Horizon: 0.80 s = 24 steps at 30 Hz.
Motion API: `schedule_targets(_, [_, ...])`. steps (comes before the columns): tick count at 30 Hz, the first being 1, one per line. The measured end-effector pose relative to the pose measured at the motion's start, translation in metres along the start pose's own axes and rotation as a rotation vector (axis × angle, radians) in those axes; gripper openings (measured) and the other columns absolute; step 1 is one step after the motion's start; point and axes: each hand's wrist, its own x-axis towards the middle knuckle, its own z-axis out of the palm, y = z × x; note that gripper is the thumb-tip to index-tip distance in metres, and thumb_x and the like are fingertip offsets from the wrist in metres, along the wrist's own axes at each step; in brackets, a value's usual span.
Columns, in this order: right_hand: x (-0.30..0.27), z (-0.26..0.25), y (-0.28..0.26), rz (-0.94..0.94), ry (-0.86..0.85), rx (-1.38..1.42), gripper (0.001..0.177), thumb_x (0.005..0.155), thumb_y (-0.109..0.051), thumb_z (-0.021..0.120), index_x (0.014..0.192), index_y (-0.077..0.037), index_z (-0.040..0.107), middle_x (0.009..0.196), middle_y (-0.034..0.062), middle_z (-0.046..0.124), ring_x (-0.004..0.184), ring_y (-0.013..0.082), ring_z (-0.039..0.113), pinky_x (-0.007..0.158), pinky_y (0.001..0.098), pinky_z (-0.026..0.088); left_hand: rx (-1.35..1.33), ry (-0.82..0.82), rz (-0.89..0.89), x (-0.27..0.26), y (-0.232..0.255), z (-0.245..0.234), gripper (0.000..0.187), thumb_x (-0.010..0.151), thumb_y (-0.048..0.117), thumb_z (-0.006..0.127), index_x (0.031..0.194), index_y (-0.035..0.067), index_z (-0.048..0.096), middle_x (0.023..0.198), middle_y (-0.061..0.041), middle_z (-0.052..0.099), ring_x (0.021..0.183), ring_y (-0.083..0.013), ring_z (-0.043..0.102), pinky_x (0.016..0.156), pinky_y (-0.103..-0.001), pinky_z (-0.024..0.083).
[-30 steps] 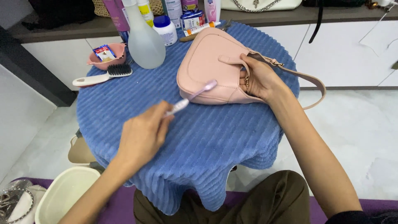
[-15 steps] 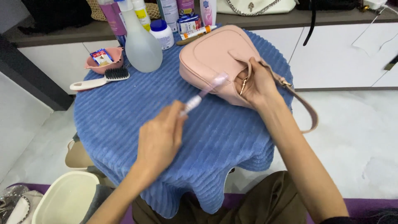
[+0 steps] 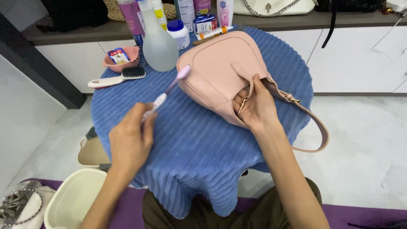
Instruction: Cleaning the exterior of a pink leather bag using a spray cleaner, a toothbrush, and a cloth.
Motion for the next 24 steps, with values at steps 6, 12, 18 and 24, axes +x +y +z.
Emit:
schedule_targets(6, [-0.024, 0.009, 0.004, -0.029, 0.005, -0.048, 0.051, 0.101, -0.056, 0.047, 0.122, -0.009, 0.047, 0.114, 0.0285, 0.068, 0.112, 0.0437, 0.069, 0.094, 0.0534, 0.058, -0.058, -0.152, 0.08, -0.03, -0.003, 0.019, 0.005, 0.095, 0.023, 0.065, 0.099, 0.022, 0.068, 0.088, -0.005, 0.077, 0.083, -0.03, 0.076, 0.069, -0.042, 0.06])
schedule_targets(12, [-0.024, -0.001, 0.007, -0.039, -0.012, -0.08, 0.051, 0.1, -0.058, 0.049, 0.116, -0.009, 0.051, 0.11, 0.027, 0.071, 0.106, 0.0404, 0.073, 0.089, 0.0508, 0.062, -0.087, -0.073, -0.003, -0.023, -0.007, -0.001, 0.007, 0.096, 0.015, 0.066, 0.103, 0.013, 0.065, 0.09, -0.015, 0.075, 0.087, -0.0393, 0.073, 0.072, -0.047, 0.058])
schedule_targets(18, [-0.028, 0.001, 0.004, -0.055, -0.024, -0.096, 0.051, 0.099, -0.059, 0.049, 0.115, -0.01, 0.051, 0.111, 0.0266, 0.071, 0.108, 0.0409, 0.072, 0.091, 0.0519, 0.061, -0.016, -0.042, -0.019, -0.016, -0.011, -0.009, 0.012, 0.098, 0.016, 0.067, 0.11, 0.013, 0.066, 0.099, -0.01, 0.077, 0.09, -0.0337, 0.075, 0.074, -0.043, 0.057])
schedule_targets(24, [-0.037, 0.002, 0.008, -0.053, -0.036, -0.169, 0.055, 0.099, -0.06, 0.046, 0.119, -0.009, 0.055, 0.11, 0.0272, 0.071, 0.106, 0.0417, 0.072, 0.089, 0.0535, 0.061, -0.075, -0.13, 0.015, -0.023, 0.005, -0.004, 0.01, 0.097, 0.02, 0.064, 0.107, 0.017, 0.066, 0.093, -0.01, 0.077, 0.086, -0.0348, 0.075, 0.072, -0.046, 0.058])
